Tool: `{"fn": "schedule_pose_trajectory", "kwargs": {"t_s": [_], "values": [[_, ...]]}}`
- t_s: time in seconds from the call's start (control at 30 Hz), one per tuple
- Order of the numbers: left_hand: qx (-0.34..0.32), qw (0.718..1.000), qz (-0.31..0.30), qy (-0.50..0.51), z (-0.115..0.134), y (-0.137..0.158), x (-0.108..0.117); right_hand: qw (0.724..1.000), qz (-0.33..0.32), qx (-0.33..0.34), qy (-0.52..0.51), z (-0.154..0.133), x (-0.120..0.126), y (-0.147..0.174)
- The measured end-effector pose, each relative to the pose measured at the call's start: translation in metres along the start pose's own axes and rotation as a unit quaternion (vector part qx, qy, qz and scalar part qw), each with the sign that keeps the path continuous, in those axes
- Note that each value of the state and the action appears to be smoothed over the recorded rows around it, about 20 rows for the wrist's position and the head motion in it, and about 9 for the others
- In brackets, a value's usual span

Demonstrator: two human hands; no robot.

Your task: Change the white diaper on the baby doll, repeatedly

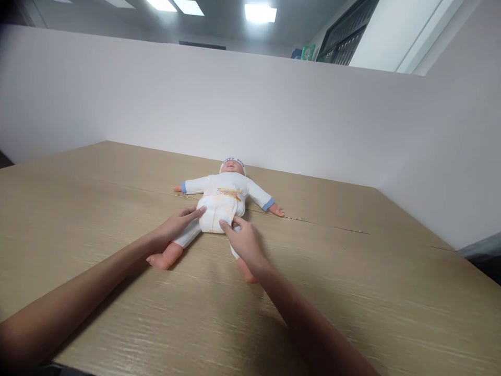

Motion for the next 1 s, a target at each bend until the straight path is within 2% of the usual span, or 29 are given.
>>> {"fn": "schedule_pose_trajectory", "kwargs": {"t_s": [0.27, 0.4, 0.5, 0.6, 0.87, 1.0], "values": [[0.003, 0.999, -0.012, 0.031, 0.003, 0.000, -0.001, 0.998, -0.003, -0.004, -0.063, 0.003, -0.001, -0.002], [-0.045, 0.997, -0.012, -0.060, 0.005, -0.001, 0.001, 1.000, 0.012, -0.001, 0.010, -0.004, 0.003, 0.002], [-0.093, 0.981, -0.028, -0.166, 0.006, -0.003, 0.003, 0.998, 0.005, 0.012, 0.067, -0.013, 0.005, 0.007], [-0.096, 0.971, -0.042, -0.216, 0.004, -0.004, 0.005, 0.995, -0.011, 0.019, 0.093, -0.017, 0.006, 0.008], [-0.060, 0.985, -0.090, -0.137, 0.008, -0.001, 0.003, 0.998, -0.063, 0.009, -0.018, 0.004, 0.006, -0.006], [-0.032, 0.992, -0.084, -0.090, 0.008, 0.000, 0.003, 0.997, -0.065, 0.003, -0.029, 0.006, 0.005, -0.006]]}}
Point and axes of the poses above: each hand's wrist, its own y-axis away from the middle knuckle, its own x-axis out of the back of the hand, z = x × y, the point moved 4 cm from there along -y, towards the middle knuckle, and after that the axes turned 5 degrees about -z, right-handed, at the moved point
